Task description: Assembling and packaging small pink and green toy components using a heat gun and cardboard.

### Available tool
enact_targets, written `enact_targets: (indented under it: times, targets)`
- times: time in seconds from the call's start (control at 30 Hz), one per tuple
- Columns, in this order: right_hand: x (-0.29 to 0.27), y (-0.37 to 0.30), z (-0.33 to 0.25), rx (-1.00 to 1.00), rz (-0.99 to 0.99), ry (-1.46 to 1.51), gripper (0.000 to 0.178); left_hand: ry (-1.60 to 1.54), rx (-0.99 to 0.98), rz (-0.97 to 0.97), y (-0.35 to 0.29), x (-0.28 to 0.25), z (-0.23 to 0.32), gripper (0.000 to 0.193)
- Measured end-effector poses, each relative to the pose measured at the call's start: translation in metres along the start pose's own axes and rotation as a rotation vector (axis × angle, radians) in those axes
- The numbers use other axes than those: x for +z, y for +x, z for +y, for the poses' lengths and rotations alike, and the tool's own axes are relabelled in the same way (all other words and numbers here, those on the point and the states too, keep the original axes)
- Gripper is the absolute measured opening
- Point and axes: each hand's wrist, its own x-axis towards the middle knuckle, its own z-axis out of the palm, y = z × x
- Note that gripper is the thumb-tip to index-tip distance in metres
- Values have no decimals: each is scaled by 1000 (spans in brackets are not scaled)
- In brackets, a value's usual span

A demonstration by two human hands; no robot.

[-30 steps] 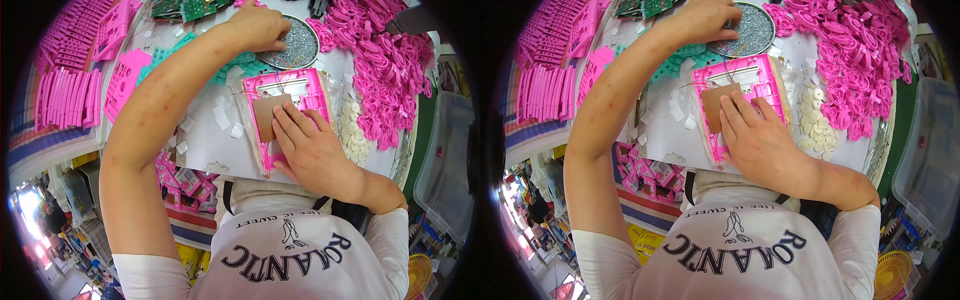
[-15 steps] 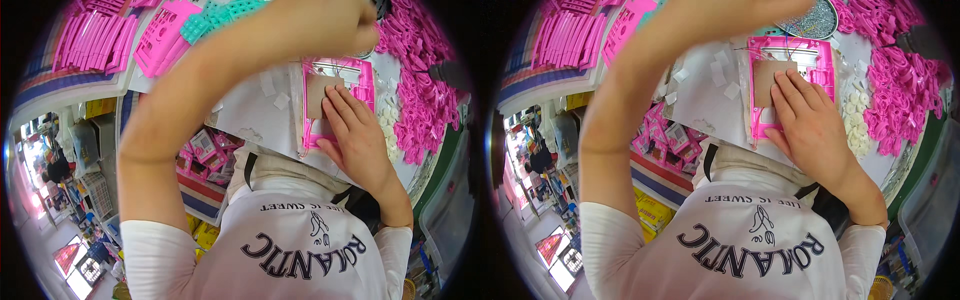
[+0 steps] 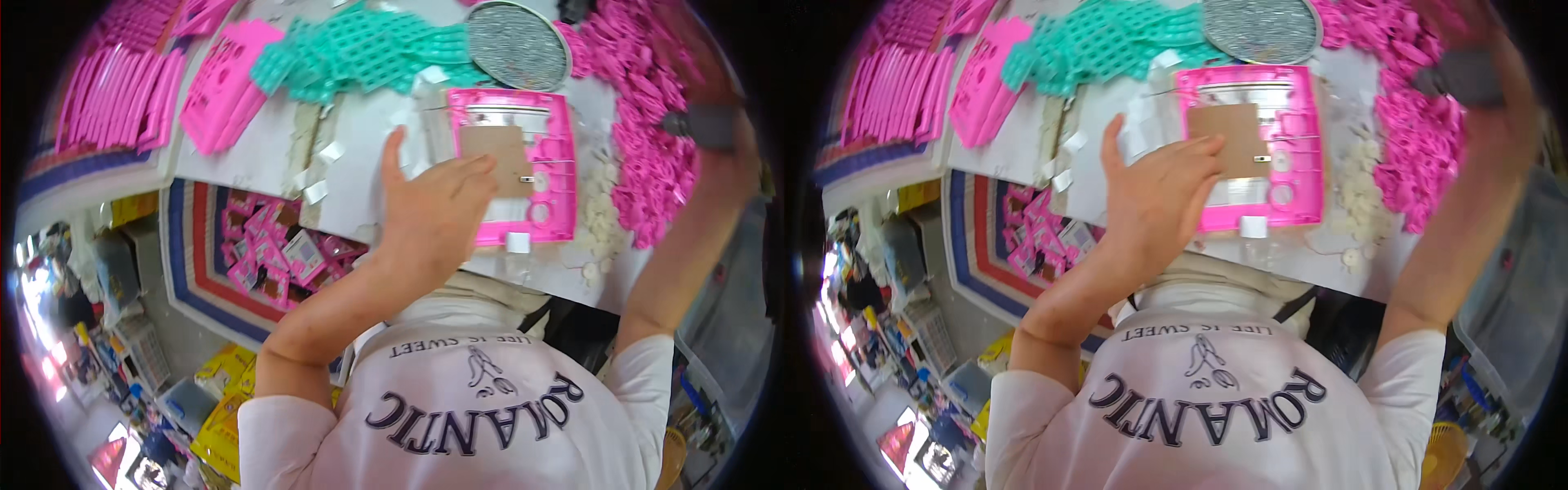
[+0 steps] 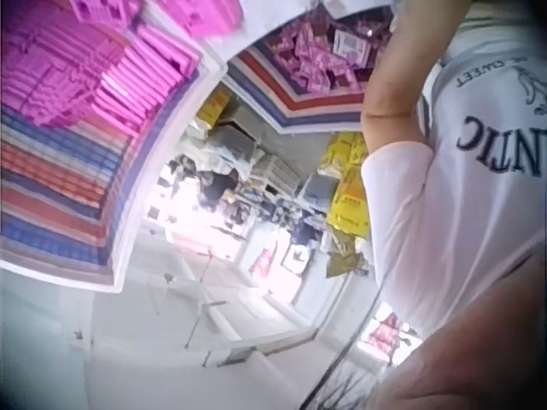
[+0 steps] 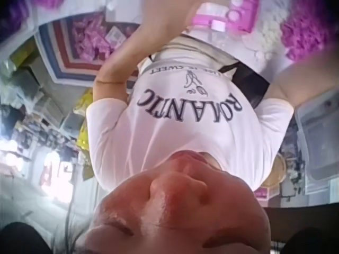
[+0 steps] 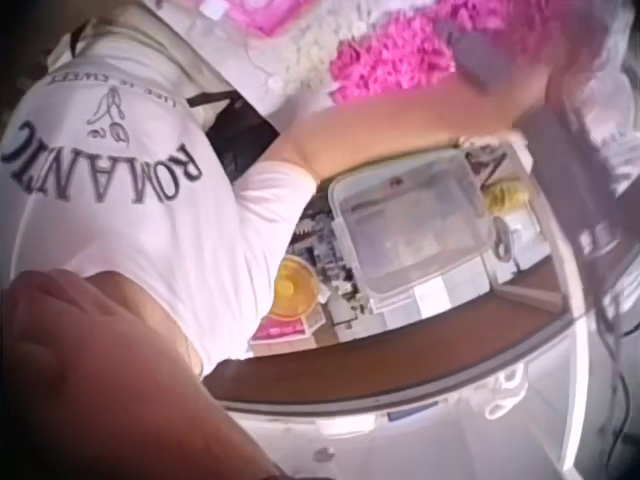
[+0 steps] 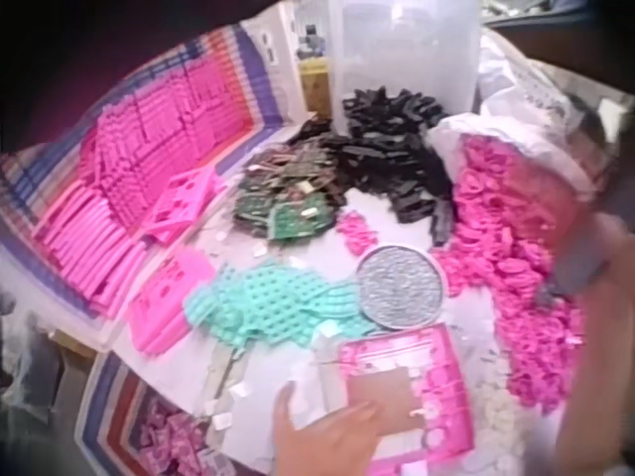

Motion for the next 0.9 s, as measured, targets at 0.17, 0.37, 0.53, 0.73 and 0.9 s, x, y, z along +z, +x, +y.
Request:
enact_targets:
  times: [0.17,0.37,0.53,0.73,0.9]
  targets:
    - [84,-32,12,175,-286,343,28,-98,-11,70,1,3,0,14]
    - [144,-77,2,244,-146,311,32,-88,3,118,0,3,-3,15]
    - [152,-81,7,286,-127,300,36,-87,17,132,-1,5,-7,19]
    - [152,-81,6,315,-133,267,38,-103,4,79,-2,3,-8,27]
    - [132,-67,8,206,-170,216,31,-111,-76,-43,-1,-6,-2,44]
